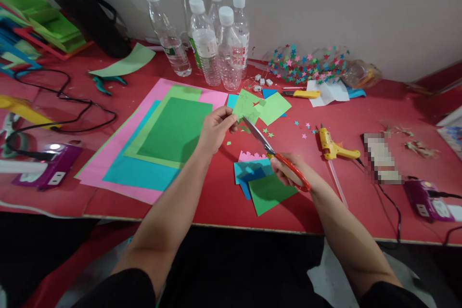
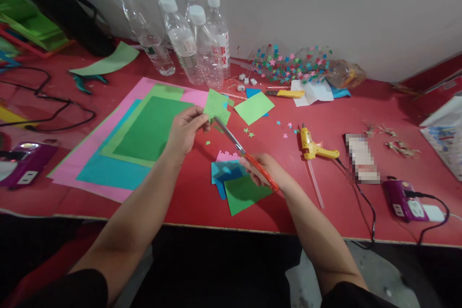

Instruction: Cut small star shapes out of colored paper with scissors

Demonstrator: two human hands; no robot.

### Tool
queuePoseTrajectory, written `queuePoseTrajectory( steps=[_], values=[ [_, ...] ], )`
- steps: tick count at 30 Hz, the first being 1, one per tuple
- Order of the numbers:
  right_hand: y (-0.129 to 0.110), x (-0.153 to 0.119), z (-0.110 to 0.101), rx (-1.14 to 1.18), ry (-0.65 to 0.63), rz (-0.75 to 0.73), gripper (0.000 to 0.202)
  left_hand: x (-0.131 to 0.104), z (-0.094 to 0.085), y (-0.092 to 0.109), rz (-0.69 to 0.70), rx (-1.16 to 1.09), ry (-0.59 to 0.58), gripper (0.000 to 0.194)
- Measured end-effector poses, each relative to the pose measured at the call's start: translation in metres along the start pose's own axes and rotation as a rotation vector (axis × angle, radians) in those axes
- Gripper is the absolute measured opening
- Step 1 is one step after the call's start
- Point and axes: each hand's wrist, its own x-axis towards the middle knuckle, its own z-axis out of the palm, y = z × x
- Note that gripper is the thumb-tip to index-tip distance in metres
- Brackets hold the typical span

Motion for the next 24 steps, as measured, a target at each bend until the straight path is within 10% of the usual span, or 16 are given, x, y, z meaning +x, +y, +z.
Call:
queuePoseTrajectory(
  steps=[24],
  values=[
    [-0.002,0.001,0.006,-0.036,-0.018,-0.055,0.039,-0.002,0.004,-0.004,-0.08,-0.195,0.08,0.015]
  ],
)
